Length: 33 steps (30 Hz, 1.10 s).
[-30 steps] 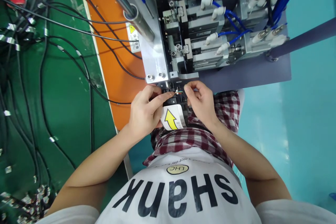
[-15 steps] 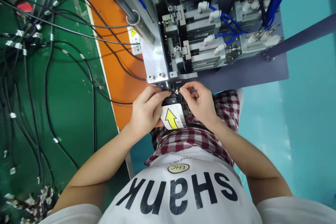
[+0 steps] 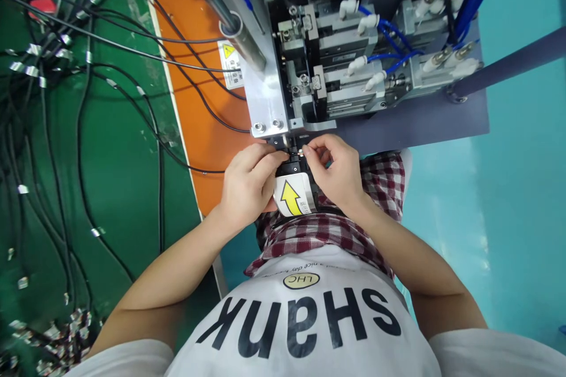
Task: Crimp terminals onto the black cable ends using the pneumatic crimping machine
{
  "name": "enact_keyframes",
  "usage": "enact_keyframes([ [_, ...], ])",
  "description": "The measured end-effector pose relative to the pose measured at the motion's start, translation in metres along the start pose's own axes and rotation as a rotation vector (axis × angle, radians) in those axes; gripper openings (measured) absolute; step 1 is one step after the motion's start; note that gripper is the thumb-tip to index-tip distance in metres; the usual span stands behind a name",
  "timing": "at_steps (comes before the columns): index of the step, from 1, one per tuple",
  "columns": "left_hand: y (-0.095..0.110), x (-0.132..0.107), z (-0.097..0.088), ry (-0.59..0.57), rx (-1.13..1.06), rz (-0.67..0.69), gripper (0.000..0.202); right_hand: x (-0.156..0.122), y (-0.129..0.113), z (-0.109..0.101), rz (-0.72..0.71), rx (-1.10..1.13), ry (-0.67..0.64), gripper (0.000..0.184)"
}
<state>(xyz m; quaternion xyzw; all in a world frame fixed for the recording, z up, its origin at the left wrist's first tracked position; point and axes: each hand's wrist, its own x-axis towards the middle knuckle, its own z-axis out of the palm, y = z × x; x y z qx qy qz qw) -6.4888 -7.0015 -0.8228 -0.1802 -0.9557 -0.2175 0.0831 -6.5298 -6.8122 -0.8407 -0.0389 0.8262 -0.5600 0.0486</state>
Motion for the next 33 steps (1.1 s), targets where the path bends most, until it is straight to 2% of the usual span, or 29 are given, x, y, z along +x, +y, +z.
enact_keyframes([
  [4,0.006,-0.004,-0.004,0.021,0.134,-0.022,0.031,0.010,0.010,-0.001,0.310,0.313,-0.196,0.023],
  [6,0.007,-0.006,-0.004,0.003,0.112,-0.031,0.033,0.010,0.010,-0.004,0.326,0.332,-0.246,0.023],
  [8,0.007,-0.008,-0.004,-0.009,0.057,-0.030,0.035,0.005,0.008,-0.007,0.214,0.219,-0.207,0.021],
  [12,0.005,-0.010,-0.001,0.019,0.011,-0.036,0.035,-0.014,0.006,-0.013,-0.125,-0.042,-0.064,0.025],
  [14,0.004,-0.010,0.000,0.029,0.014,-0.047,0.034,-0.019,0.008,-0.014,-0.159,-0.073,-0.037,0.024],
  [16,0.004,-0.010,0.000,0.032,0.013,-0.052,0.034,-0.018,0.011,-0.014,-0.062,-0.008,-0.047,0.023],
  [20,0.005,-0.009,0.000,0.040,-0.016,-0.059,0.032,-0.004,0.012,-0.010,0.183,0.236,-0.160,0.026],
  [33,0.005,-0.010,0.001,0.056,0.000,-0.048,0.031,0.008,0.013,0.001,0.338,0.446,-0.202,0.028],
])
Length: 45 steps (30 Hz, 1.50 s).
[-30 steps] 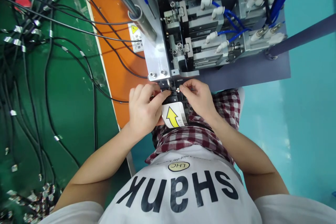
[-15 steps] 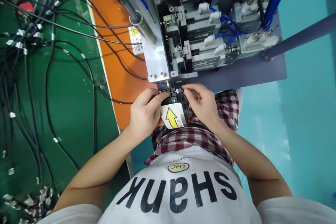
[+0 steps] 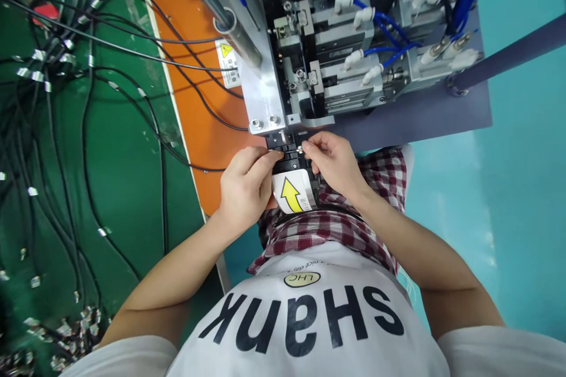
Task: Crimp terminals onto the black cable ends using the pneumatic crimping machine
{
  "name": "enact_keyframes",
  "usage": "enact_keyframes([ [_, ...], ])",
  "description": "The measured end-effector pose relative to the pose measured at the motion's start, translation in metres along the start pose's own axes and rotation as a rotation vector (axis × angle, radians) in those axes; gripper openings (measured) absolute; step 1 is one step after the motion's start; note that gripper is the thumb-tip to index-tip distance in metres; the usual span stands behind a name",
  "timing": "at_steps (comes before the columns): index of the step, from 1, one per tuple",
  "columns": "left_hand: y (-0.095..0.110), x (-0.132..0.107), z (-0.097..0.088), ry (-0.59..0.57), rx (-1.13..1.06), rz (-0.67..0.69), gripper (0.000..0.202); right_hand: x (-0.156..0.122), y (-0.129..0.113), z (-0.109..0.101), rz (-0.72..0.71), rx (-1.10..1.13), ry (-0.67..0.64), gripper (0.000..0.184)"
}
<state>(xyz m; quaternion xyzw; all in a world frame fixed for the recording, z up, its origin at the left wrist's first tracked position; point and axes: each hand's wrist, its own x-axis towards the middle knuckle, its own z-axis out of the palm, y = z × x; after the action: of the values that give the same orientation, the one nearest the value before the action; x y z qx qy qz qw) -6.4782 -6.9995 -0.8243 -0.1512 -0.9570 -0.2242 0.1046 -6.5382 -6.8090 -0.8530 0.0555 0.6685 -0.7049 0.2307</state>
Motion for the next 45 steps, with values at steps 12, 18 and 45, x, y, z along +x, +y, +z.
enact_keyframes([
  [12,0.014,-0.041,-0.017,-0.021,-0.009,-0.215,0.046,-0.003,-0.005,-0.003,0.046,-0.027,-0.046,0.030],
  [18,-0.009,-0.053,-0.023,-0.165,0.176,-0.077,0.054,-0.005,-0.006,-0.003,0.015,-0.047,-0.047,0.029],
  [45,-0.076,-0.033,-0.092,-0.118,0.320,-0.170,0.042,-0.063,0.008,-0.054,0.136,0.070,0.085,0.030],
])
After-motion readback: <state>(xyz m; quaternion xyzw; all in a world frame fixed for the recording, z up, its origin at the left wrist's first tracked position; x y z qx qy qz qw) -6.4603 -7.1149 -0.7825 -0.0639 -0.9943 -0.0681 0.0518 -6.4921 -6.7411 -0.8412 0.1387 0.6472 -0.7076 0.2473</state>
